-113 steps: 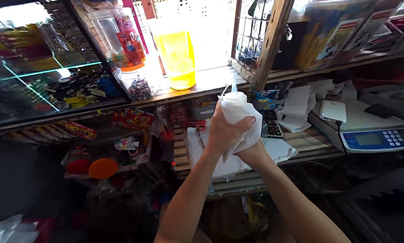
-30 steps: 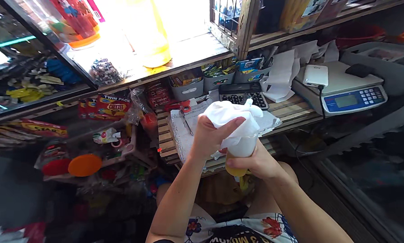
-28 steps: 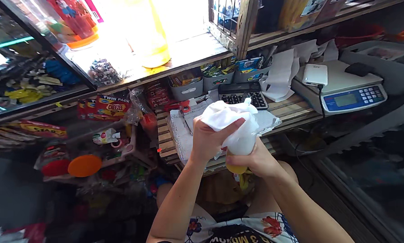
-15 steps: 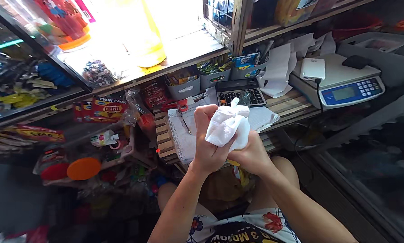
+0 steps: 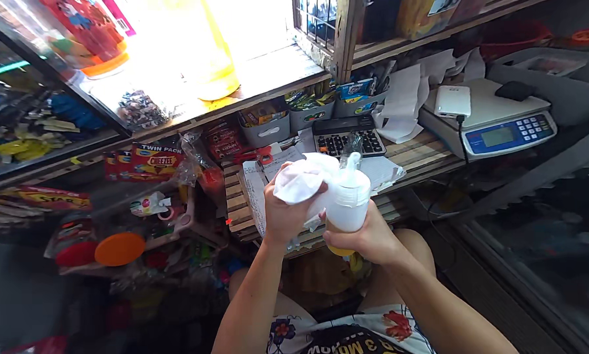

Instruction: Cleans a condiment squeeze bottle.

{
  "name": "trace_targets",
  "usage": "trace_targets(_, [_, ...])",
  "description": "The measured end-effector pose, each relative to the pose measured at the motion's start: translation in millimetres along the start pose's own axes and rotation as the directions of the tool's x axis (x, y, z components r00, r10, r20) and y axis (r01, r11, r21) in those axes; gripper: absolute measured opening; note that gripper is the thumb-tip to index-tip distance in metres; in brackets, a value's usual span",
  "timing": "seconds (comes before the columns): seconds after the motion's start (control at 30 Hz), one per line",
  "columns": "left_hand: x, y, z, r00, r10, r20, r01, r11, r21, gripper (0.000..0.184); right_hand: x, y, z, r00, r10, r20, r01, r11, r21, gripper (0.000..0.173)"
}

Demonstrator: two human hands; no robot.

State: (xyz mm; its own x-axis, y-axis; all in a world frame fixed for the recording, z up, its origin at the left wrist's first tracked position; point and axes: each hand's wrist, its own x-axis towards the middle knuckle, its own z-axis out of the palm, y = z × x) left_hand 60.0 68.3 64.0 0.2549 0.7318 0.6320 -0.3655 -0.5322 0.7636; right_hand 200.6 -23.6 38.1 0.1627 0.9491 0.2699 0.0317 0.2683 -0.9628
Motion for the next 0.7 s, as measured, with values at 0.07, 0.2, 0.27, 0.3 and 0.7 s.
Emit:
trace_targets(0.07, [8.6, 7.7, -2.8, 0.969, -0.246, 0.026, 0.248, 0.964, -0.097, 0.014, -2.3, -0.4, -0.1, 0.995, 0.006, 0.103, -0.013, 0.998, 0.067, 0.055])
trace_targets(0.2, [17.1, 21.0, -6.1, 0.764, -0.551, 0.336, 0.643, 0.687, -0.338, 0.032, -7.2, 8.9, 4.8, 0.935, -0.014, 0.354, -0.056, 0.980, 0.189, 0.055])
trace_targets(0.27, [18.5, 20.5, -5.9, 0.687, -0.567, 0.454, 0.718, 0.625, -0.306, 0.028, -8.9, 14.3, 6.2, 0.893, -0.024, 0.449, -0.094, 0.967, 0.239, 0.055])
trace_targets(0.3, [18.6, 20.0, -5.9, 0.660, -0.579, 0.478, 0.737, 0.622, -0.265, 0.030, -8.8, 15.5, 6.6, 0.877, -0.039, 0.480, -0.104, 0.958, 0.268, 0.054])
trace_targets(0.7, [3.9, 35.6, 23.7, 0.854, -0.518, -0.045, 0.509, 0.850, -0.135, 0.019, -11.8, 7.8, 6.3, 0.961, 0.020, 0.275, -0.067, 0.984, 0.166, 0.059])
